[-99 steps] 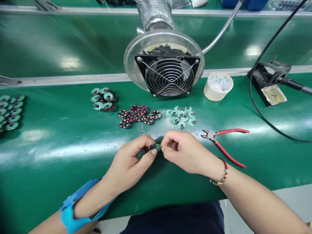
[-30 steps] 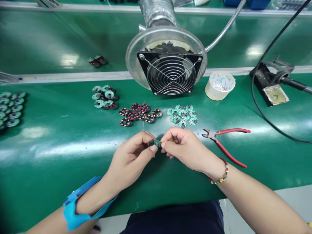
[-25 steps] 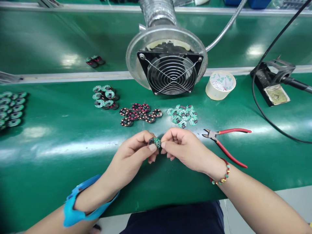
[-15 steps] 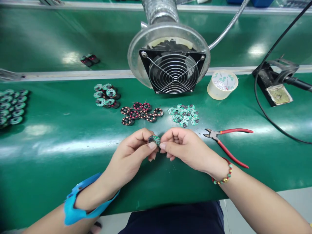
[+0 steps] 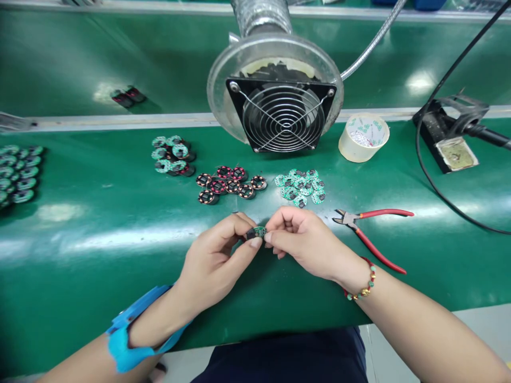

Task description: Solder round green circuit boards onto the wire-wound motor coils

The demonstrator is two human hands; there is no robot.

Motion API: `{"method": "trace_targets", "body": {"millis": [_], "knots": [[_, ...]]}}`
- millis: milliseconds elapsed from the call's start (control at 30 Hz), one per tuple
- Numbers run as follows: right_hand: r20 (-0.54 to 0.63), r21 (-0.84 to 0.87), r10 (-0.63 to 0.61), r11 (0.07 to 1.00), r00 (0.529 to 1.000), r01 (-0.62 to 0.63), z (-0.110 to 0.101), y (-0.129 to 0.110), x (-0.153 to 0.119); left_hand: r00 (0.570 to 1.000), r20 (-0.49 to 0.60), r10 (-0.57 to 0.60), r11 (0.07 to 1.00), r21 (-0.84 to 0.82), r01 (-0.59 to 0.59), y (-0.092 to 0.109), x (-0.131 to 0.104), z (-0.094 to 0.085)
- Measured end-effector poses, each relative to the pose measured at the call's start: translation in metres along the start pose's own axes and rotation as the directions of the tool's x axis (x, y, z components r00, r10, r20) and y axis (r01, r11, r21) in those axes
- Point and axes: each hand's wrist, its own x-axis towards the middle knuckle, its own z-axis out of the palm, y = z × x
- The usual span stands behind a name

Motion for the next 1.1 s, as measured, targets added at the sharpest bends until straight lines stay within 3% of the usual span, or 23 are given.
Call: {"method": "trace_targets", "body": {"millis": [400,500,700,900,1100], "knots": [[0.04,0.165,0.118,0.979,0.992,-0.123,-0.004,0.005,0.003,0.999,0.012,-0.038,0.999,-0.019,0.038,0.002,0.0,0.0],[0.042,0.141,0.11,0.983,0.993,-0.115,-0.004,0.004,0.002,0.997,0.013,-0.078,0.996,-0.031,0.078,0.004,0.002,-0.001],[0.05,0.064,0.061,0.996,0.997,-0.064,-0.002,0.002,0.001,0.952,0.104,-0.287,0.926,-0.225,0.304,0.007,0.006,-0.003],[-0.035,-0.208,-0.018,0.978,0.999,0.011,0.0,-0.001,-0.002,0.943,0.083,-0.322,0.906,-0.262,0.333,0.008,0.008,-0.003],[-0.029,-0.179,-0.036,0.983,0.999,0.03,0.0,-0.005,-0.003,0.908,0.18,-0.378,0.789,-0.45,0.418,0.004,0.008,-0.003]]}}
